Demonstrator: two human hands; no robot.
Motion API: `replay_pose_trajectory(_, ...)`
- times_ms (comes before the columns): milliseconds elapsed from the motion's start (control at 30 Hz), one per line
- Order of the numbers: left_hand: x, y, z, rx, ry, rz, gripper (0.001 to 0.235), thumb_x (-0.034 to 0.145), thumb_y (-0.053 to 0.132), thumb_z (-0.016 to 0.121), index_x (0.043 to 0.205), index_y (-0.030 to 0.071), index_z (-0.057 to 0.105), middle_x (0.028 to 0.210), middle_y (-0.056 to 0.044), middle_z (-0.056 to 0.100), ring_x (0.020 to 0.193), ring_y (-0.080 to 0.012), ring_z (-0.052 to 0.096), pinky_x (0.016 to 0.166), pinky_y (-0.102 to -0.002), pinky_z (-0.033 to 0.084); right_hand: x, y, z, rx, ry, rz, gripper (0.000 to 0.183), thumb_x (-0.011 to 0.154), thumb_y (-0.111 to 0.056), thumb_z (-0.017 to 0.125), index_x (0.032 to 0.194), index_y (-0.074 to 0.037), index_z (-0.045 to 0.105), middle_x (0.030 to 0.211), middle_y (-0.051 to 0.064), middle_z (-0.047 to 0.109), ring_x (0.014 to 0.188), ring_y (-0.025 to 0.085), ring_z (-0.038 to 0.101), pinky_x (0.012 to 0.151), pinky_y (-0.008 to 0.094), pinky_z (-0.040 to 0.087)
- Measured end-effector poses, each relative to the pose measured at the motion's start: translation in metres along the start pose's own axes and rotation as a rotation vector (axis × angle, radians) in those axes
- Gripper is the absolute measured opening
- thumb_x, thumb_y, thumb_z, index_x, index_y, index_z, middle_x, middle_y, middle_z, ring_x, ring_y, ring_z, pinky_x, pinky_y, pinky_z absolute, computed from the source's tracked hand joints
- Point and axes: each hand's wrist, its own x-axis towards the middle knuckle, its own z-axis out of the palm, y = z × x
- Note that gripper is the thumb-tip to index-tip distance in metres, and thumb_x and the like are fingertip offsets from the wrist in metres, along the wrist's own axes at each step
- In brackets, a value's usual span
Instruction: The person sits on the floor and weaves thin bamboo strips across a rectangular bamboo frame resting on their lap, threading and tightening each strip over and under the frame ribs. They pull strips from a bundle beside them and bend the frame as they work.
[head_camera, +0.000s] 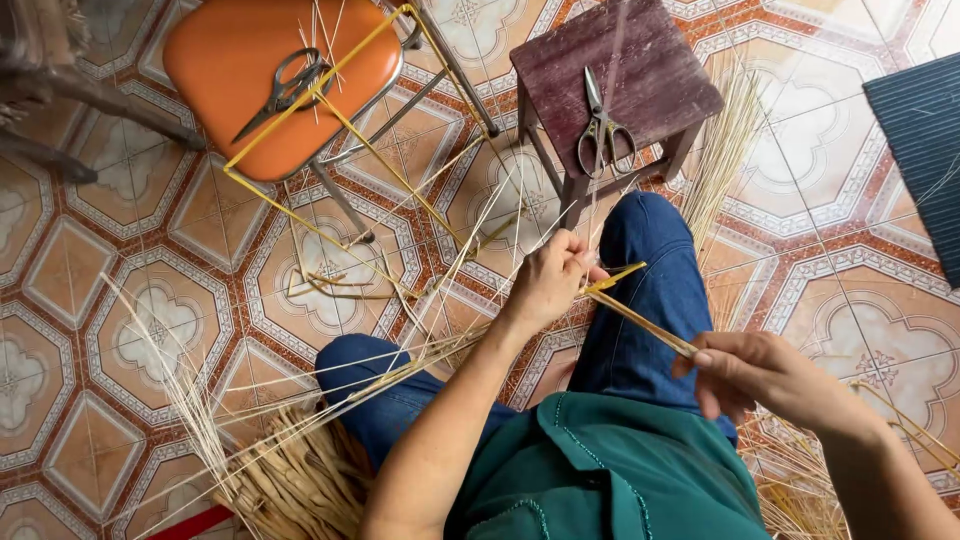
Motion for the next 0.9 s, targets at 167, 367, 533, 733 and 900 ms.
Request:
replay_pose_trajectory(167, -0.031, 0.013, -0.011, -0.077, 0.102, 0.086, 0.01, 0.108, 0.016, 0.047, 0.107, 0.006, 0.051, 0.092, -0.011, 0.079, 0.081, -0.0151, 0.077, 0.065, -0.029, 0.063, 0.01, 0.006, -0.002, 0.454, -0.173, -0.204, 0.044, 0.107, -0.025, 0.043, 0.103, 0.01, 0.069, 0.054, 0.013, 0.069, 0.039, 0.018, 0.062, 0.037, 0.028, 0.05)
replay_pose_trajectory(367, -0.048, 0.036, -0.022, 0.093, 0.04, 0.114, 0.023, 0.1, 0.026, 0.066, 0.106, 0.006, 0.057, 0.077, -0.013, 0.074, 0.068, -0.0194, 0.073, 0.061, -0.033, 0.057, 0.079, -0.036, 0.001, 0.783, -0.103, -0.52, 0.046, 0.12, -0.028, 0.04, 0.14, 0.008, 0.06, 0.07, 0.005, 0.062, 0.061, 0.01, 0.06, 0.056, 0.022, 0.048)
replay_pose_trajectory(533, -0.033, 0.027, -0.004, 0.187, 0.201, 0.0, 0.029, 0.086, 0.029, 0.076, 0.094, 0.006, 0.061, 0.078, -0.011, 0.074, 0.072, -0.0243, 0.075, 0.067, -0.037, 0.058, 0.108, -0.073, 0.003, 0.836, -0.014, -0.521, 0.054, 0.115, -0.04, 0.036, 0.136, 0.004, 0.059, 0.094, 0.01, 0.072, 0.079, 0.017, 0.067, 0.074, 0.027, 0.056)
replay_pose_trajectory(733, -0.016, 0.008, 0.004, 0.243, 0.195, -0.134, 0.03, 0.081, 0.031, 0.075, 0.092, 0.006, 0.062, 0.079, -0.01, 0.073, 0.074, -0.0278, 0.074, 0.07, -0.039, 0.058, 0.086, -0.003, 0.027, 0.166, 0.37, -0.441, 0.037, 0.106, -0.028, 0.055, 0.12, 0.002, 0.07, 0.101, 0.015, 0.076, 0.086, 0.023, 0.073, 0.077, 0.032, 0.061)
replay_pose_trajectory(900, -0.013, 0.003, 0.006, 0.208, 0.106, -0.124, 0.03, 0.079, 0.03, 0.075, 0.088, 0.005, 0.061, 0.076, -0.011, 0.073, 0.069, -0.0252, 0.073, 0.068, -0.038, 0.058, 0.083, -0.006, 0.063, -0.27, 0.551, -0.467, 0.037, 0.096, -0.01, 0.065, 0.133, -0.007, 0.065, 0.11, 0.011, 0.07, 0.086, 0.02, 0.071, 0.075, 0.032, 0.057)
